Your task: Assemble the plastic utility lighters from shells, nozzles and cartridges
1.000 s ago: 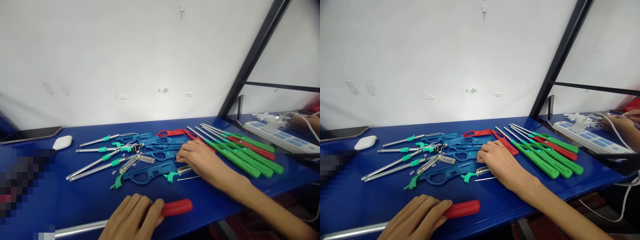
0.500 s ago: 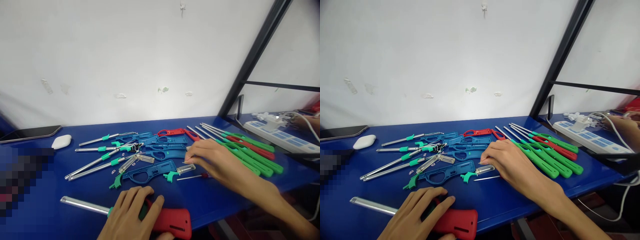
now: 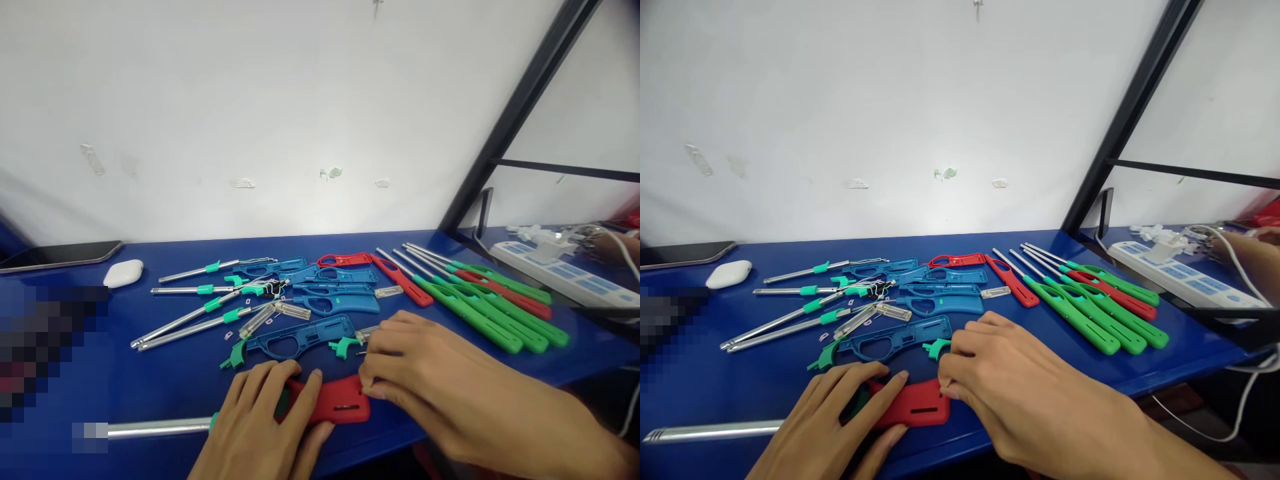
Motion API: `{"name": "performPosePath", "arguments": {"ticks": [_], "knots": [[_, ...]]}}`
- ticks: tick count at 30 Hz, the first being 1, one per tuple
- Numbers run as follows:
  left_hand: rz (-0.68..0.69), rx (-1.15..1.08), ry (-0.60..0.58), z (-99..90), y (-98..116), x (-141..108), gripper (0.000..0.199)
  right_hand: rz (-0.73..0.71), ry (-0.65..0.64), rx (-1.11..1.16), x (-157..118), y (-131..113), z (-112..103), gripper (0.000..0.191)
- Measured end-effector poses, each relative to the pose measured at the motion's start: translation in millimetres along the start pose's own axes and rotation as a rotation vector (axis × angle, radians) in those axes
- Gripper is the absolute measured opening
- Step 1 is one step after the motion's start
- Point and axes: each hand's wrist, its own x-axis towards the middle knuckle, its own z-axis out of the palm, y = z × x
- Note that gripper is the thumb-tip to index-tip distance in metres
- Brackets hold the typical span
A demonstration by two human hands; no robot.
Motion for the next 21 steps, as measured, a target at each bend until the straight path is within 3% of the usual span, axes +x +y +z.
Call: {"name": "performPosePath", "arguments": {"ticks": [5, 21], "knots": [[0.005, 0.009, -0.003, -2.2, -1, -5, 0.034, 0.026, -0.093, 0.026, 7, -3, -5, 0.024], [0.012, 0.027, -0.013, -3.1, -1, -3, 0.037, -0.003, -0.103, -0.028, 28, 2, -11, 0.022]]}}
